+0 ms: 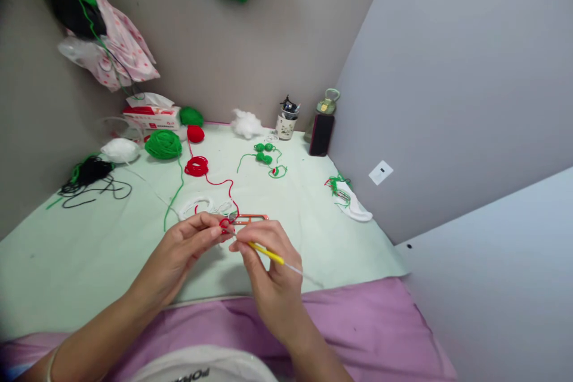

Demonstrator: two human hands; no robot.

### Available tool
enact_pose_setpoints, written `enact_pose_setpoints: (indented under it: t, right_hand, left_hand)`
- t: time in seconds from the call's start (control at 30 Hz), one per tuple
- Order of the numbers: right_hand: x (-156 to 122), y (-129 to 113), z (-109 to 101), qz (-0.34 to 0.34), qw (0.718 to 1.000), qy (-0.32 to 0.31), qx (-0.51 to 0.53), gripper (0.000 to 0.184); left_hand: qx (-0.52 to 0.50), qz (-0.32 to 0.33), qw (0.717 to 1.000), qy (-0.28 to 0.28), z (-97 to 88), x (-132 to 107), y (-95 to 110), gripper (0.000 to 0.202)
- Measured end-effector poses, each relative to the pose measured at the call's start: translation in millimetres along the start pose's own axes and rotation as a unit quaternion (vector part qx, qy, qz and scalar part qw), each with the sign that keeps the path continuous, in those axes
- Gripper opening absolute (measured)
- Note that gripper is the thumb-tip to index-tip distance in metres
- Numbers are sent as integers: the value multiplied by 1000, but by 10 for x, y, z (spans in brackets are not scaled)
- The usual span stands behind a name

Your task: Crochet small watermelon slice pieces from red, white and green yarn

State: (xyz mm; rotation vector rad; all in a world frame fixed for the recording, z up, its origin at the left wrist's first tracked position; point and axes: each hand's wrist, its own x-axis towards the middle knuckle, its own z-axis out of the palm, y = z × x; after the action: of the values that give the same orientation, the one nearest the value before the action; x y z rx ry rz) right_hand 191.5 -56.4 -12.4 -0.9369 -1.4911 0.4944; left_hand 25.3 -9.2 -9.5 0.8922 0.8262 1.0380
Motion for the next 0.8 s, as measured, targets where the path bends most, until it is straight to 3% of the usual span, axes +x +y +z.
enact_pose_setpoints:
  t: [0.1, 0.2, 0.33, 0.57, 0.8]
  right_hand:
    - [-56, 7, 29, -70, 991, -24, -114, 35]
    - [-120, 53, 58, -162, 959, -28, -232, 43]
    - [-159, 122, 64, -239, 926, -18, -290, 52]
    - [-147, 200, 11, -249, 933, -7, -259, 51]
    - [-40, 52, -13, -137, 980, -24, -146, 44]
  left_hand:
    - [-22, -1, 1000, -7, 9, -3, 8, 17]
    - [-50, -18, 998, -18, 22, -8, 17, 18]
    - [-78, -57, 994, -46, 35, -17, 31, 17]
    - [-85, -55, 993, -59, 55, -11, 32, 13]
    - [-60, -38, 994, -79, 74, -2, 66, 16]
